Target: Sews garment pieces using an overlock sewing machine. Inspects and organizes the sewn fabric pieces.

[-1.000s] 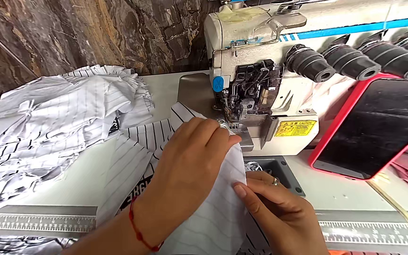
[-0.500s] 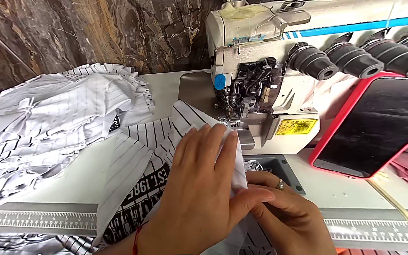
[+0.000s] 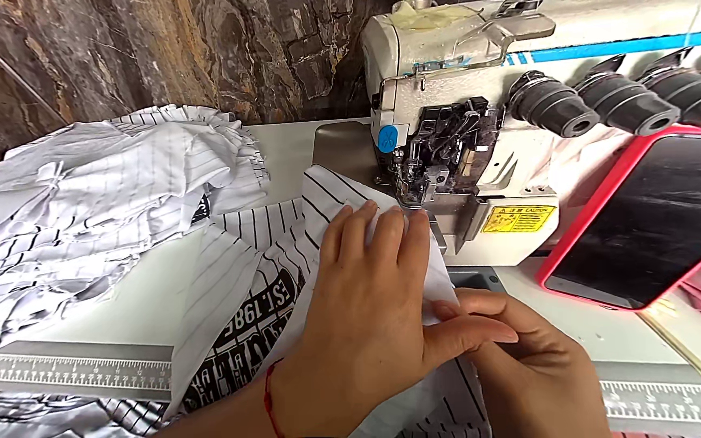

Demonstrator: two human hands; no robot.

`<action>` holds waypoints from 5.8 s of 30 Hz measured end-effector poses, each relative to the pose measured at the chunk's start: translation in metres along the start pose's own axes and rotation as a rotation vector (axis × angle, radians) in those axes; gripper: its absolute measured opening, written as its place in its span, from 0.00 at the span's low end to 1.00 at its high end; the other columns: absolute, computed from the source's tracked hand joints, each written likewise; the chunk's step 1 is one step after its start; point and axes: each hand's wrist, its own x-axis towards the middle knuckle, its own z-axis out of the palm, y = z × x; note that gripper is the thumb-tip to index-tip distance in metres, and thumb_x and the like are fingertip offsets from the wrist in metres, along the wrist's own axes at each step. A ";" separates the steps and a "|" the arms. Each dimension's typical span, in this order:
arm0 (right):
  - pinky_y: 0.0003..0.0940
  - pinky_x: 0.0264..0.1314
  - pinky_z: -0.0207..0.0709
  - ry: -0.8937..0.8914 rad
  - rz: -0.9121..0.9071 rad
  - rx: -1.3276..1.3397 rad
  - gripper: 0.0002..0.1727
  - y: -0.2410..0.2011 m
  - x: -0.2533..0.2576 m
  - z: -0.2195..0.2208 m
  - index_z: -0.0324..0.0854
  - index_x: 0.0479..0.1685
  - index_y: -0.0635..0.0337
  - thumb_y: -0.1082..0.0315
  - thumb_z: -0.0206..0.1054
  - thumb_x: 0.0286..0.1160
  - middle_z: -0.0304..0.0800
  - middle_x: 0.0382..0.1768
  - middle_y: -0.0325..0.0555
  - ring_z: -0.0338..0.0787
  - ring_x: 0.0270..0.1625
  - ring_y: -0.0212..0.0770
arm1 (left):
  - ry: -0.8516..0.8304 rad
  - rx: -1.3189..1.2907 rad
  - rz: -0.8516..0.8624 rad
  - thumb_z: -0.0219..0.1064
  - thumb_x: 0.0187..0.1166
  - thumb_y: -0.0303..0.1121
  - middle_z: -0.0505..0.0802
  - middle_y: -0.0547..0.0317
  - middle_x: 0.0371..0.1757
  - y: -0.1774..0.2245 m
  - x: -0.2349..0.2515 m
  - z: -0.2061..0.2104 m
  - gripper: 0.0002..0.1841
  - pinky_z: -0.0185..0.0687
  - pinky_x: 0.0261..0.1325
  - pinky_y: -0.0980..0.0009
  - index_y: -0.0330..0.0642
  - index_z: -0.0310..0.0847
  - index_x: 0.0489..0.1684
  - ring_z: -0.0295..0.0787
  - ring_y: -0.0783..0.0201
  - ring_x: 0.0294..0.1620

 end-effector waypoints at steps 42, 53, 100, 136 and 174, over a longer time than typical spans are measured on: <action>0.21 0.57 0.81 -0.328 -0.052 -0.188 0.14 0.001 -0.016 -0.016 0.91 0.43 0.71 0.71 0.60 0.86 0.95 0.41 0.47 0.89 0.48 0.22 | 0.118 -0.381 -0.272 0.75 0.72 0.42 0.87 0.34 0.57 0.036 -0.086 0.014 0.25 0.77 0.67 0.60 0.34 0.77 0.61 0.84 0.50 0.61; 0.15 0.40 0.80 -0.217 0.183 -0.071 0.14 -0.007 -0.035 -0.011 0.76 0.64 0.70 0.75 0.60 0.84 0.91 0.34 0.24 0.85 0.34 0.13 | 0.286 -0.521 0.107 0.52 0.94 0.38 0.91 0.66 0.66 -0.003 -0.064 -0.018 0.12 0.67 0.86 0.69 0.46 0.82 0.53 0.78 0.71 0.79; 0.13 0.42 0.78 -0.258 0.125 -0.052 0.11 -0.011 -0.007 0.010 0.83 0.43 0.61 0.74 0.54 0.87 0.88 0.32 0.22 0.84 0.37 0.11 | 0.157 -0.247 0.397 0.60 0.88 0.30 0.97 0.49 0.52 -0.028 -0.019 -0.016 0.09 0.82 0.74 0.67 0.37 0.85 0.50 0.94 0.59 0.62; 0.16 0.41 0.80 -0.346 0.074 0.009 0.08 -0.021 -0.038 0.001 0.88 0.42 0.72 0.73 0.67 0.81 0.93 0.32 0.36 0.86 0.35 0.15 | 0.006 -0.510 0.439 0.58 0.91 0.32 0.97 0.51 0.51 -0.041 -0.023 -0.059 0.08 0.83 0.74 0.65 0.38 0.81 0.46 0.93 0.60 0.63; 0.13 0.32 0.76 -0.168 0.040 -0.010 0.12 0.003 0.013 0.012 0.89 0.36 0.64 0.70 0.62 0.85 0.86 0.25 0.29 0.82 0.28 0.14 | 0.168 -0.161 0.277 0.60 0.89 0.33 0.98 0.58 0.45 -0.029 0.008 -0.009 0.10 0.82 0.65 0.73 0.44 0.89 0.44 0.92 0.64 0.59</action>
